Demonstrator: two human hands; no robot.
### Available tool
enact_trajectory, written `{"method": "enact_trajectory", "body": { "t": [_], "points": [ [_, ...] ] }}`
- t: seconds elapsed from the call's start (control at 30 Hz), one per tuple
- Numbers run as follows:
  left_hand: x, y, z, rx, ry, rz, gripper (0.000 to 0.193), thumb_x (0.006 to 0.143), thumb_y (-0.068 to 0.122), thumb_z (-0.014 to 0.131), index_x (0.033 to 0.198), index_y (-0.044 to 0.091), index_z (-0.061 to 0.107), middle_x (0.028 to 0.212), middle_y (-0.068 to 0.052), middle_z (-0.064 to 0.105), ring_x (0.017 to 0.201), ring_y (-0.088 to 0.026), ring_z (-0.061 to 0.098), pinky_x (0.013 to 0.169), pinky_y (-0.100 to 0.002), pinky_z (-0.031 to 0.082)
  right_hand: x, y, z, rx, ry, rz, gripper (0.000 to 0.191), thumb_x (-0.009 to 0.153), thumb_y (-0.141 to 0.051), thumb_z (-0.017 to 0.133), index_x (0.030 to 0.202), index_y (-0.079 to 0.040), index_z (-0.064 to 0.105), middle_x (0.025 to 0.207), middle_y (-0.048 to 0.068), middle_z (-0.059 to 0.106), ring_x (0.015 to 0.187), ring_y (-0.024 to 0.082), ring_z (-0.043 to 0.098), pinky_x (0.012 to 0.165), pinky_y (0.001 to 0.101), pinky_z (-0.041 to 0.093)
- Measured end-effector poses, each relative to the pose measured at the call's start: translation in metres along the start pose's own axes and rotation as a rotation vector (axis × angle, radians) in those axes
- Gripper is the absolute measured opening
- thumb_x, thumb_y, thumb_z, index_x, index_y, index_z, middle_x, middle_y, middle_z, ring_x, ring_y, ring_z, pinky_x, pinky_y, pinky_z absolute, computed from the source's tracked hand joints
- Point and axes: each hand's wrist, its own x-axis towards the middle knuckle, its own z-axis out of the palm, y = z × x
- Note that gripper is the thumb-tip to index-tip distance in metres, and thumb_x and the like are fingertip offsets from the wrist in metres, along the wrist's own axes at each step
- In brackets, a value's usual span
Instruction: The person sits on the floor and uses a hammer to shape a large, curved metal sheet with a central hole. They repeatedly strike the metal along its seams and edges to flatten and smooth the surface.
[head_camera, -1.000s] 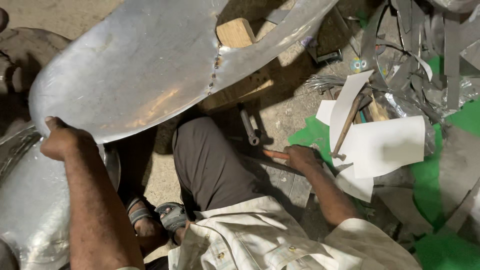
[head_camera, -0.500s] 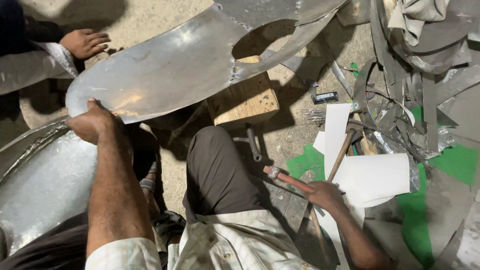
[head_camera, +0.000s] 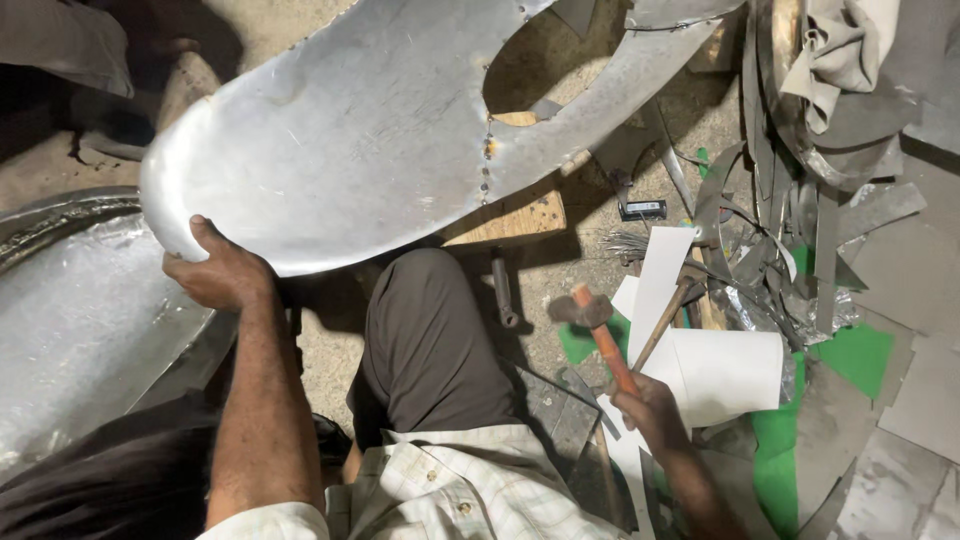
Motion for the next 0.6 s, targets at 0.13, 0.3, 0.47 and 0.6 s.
{"method": "enact_trajectory", "body": {
  "t": [0.13, 0.3, 0.47, 0.6],
  "points": [
    [-0.009, -0.014, 0.004, -0.069, 0.034, 0.014, 0.064, 0.102, 0.047, 0.062, 0.134, -0.006, 0.048, 0.118, -0.023, 0.066, 0.103, -0.03, 0.074, 0.088, -0.042, 0.059, 0.02, -0.051, 0.046, 0.263, -0.029, -0.132, 0.008, 0.087, -0.011, 0.065, 0.09, -0.003, 0.066, 0.065, -0.002, 0.052, 0.055, 0.009, 0.045, 0.05, 0.0258, 0.036],
    [-0.014, -0.018, 0.003, -0.069, 0.045, 0.035, 0.071, 0.105, 0.054, 0.058, 0.136, -0.008, 0.043, 0.12, -0.026, 0.063, 0.11, -0.034, 0.07, 0.091, -0.046, 0.06, 0.051, -0.11, 0.091, 0.306, 0.003, -0.214, 0.015, 0.09, -0.017, 0.071, 0.097, -0.004, 0.067, 0.071, -0.005, 0.056, 0.06, 0.006, 0.051, 0.053, 0.0232, 0.043],
    [-0.009, -0.012, 0.002, -0.048, 0.026, -0.002, 0.072, 0.105, 0.055, 0.055, 0.137, -0.008, 0.045, 0.12, -0.026, 0.064, 0.11, -0.034, 0.071, 0.093, -0.045, 0.061, 0.079, -0.149, 0.12, 0.271, 0.035, -0.183, 0.026, 0.093, -0.03, 0.071, 0.108, -0.008, 0.069, 0.068, -0.006, 0.053, 0.057, 0.005, 0.049, 0.049, 0.0211, 0.041],
    [-0.003, -0.009, 0.002, -0.078, 0.06, 0.043, 0.071, 0.106, 0.051, 0.056, 0.14, -0.01, 0.045, 0.123, -0.028, 0.065, 0.111, -0.036, 0.071, 0.095, -0.046, 0.06, 0.09, -0.159, 0.124, 0.148, 0.026, -0.177, 0.029, 0.096, -0.037, 0.065, 0.111, -0.012, 0.066, 0.065, -0.006, 0.047, 0.05, 0.005, 0.045, 0.044, 0.0216, 0.038]
  ]
}}
